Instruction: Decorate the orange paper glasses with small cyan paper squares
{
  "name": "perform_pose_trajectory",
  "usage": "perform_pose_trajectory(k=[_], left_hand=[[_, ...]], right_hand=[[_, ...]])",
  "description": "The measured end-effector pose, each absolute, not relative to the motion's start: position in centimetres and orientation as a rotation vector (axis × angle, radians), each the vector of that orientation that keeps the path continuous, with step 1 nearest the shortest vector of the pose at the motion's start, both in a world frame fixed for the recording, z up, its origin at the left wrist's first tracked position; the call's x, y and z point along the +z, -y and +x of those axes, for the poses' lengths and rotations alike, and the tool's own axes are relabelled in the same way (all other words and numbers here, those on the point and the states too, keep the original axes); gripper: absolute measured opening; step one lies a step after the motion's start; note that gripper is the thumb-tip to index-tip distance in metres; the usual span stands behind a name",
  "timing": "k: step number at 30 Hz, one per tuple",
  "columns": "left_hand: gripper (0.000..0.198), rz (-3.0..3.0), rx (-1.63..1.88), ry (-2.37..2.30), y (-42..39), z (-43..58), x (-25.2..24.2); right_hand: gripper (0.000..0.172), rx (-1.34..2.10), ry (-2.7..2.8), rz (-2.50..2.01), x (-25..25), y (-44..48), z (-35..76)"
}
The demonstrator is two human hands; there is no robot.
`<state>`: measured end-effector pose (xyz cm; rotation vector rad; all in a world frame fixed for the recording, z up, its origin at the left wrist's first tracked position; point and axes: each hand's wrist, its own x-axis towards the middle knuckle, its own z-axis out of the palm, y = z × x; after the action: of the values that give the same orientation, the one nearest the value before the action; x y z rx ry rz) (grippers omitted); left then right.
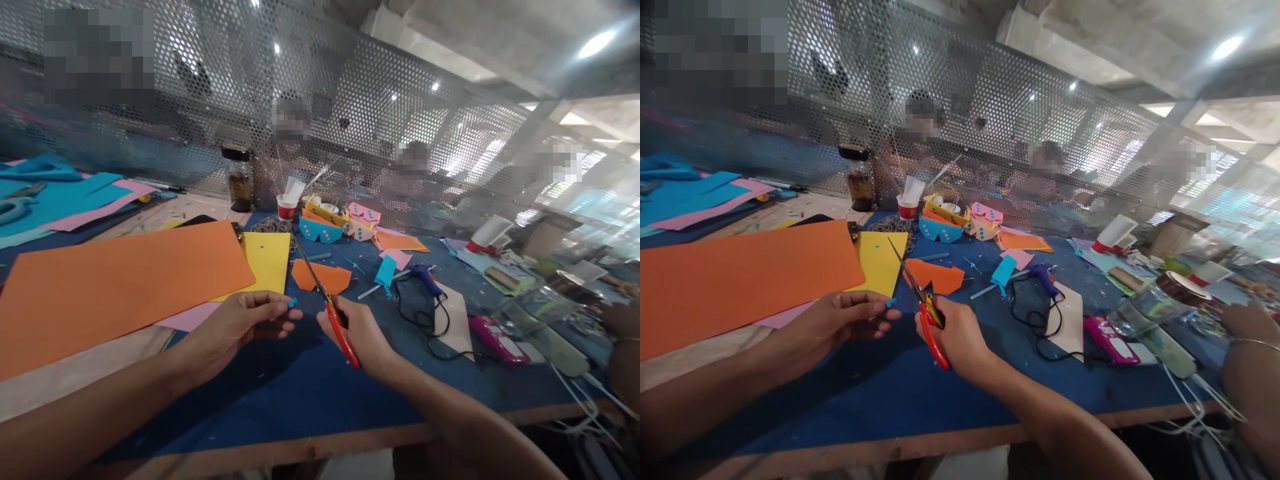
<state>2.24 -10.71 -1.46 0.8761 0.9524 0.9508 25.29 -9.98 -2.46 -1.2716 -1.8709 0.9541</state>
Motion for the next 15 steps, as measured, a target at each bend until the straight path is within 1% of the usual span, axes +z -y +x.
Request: perform_pose_trajectory(k=[15], left_hand=[[0.014,0.829,0.942,-0.954,10.8,2.22,-1.57]], right_hand=[[0.016,0.958,1.881,-1.265,-2.41,9.98,25.34]])
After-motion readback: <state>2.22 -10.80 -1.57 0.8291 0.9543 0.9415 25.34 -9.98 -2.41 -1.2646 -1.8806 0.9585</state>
